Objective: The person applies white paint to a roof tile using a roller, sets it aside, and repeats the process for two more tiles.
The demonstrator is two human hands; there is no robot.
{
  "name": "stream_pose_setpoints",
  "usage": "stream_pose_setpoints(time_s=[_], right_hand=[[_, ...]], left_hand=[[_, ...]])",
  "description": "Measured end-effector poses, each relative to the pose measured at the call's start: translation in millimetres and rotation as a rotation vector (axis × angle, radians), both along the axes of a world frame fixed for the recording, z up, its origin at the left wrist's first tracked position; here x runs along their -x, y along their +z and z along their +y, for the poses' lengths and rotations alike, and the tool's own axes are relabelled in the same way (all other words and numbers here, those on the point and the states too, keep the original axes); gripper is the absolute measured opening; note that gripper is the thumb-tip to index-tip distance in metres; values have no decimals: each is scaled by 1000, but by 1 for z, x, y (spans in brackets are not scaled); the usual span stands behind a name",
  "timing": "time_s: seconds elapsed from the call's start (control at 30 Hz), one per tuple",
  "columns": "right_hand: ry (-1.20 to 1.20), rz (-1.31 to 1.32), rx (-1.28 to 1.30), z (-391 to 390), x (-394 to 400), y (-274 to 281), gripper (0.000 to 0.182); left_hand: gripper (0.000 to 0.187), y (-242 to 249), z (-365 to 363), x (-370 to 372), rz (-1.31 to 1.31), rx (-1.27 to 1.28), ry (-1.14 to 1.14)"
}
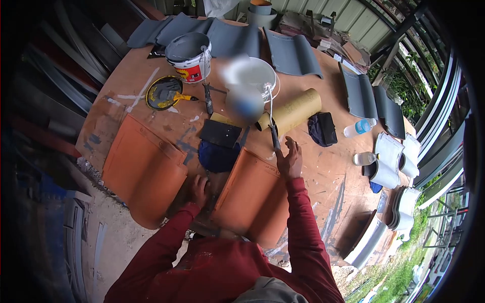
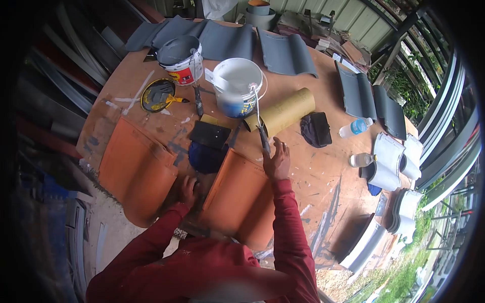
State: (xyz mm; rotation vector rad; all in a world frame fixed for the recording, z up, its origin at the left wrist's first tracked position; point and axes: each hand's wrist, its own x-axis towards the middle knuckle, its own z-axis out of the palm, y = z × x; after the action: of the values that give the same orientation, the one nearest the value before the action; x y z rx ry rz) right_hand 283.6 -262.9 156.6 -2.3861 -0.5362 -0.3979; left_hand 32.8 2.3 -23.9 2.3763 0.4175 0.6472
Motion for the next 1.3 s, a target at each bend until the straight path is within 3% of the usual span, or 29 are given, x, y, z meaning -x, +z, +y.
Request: stream_pose_setpoints(time_s=[0.13,0.2,0.23,0.27,0.3,0.33,0.43,0.47,0.5,0.6,0.7,0.73,0.8,0.9,0.97,1.03,1.1,1.23,1.3], right_hand=[[97,-47,63,31,-60,-23,40],[146,279,197,31,-86,-30,27],[164,215,0,36,-79,-1,18],[140,-84,-29,33,-85,6,18],[220,-392,208,29,-87,44,21],[122,-214,130,31,-84,82,24],[227,-161,262,34,-103,184,22],[234,-180,327,43,-107,218,19],[219,-220,544,50,-115,245,17],[287,-174,987,96,-139,294,15],[443,-147,1174,147,-178,287,19],[461,-113,1214,166,-184,281,20],[477,-122,1262,198,-194,264,21],[481,-117,1410,235,-198,248,23],[467,-95,1529,249,-207,237,25],[462,-114,1537,253,-207,240,26],[395,-176,1544,257,-192,258,21],[351,-279,1365,227,-175,304,15],[278,-365,1285,207,-158,322,11]], left_hand=[[31,-24,-4,-1,134,-40,-22],[30,-22,-5,2,147,-33,-41],[30,-18,-2,0,143,-28,-22],[30,-14,-2,0,172,-83,-38],[30,-11,-4,1,207,-134,-59],[30,-11,-4,0,219,-122,-59],[42,-11,-10,3,394,-46,-111],[38,-8,-16,1,383,214,41],[37,-5,-21,-1,367,474,198],[40,-50,-15,8,468,323,30],[41,6,-13,-2,556,479,117],[41,-2,-12,2,560,475,118],[41,-28,-9,16,555,35,-148],[43,-25,-13,9,695,251,7],[41,18,-8,2,655,262,-29],[40,23,-5,3,612,271,-68],[38,7,-6,9,552,-116,-157],[36,3,-6,8,557,-71,-171],[35,-10,-8,9,433,-133,-121]])
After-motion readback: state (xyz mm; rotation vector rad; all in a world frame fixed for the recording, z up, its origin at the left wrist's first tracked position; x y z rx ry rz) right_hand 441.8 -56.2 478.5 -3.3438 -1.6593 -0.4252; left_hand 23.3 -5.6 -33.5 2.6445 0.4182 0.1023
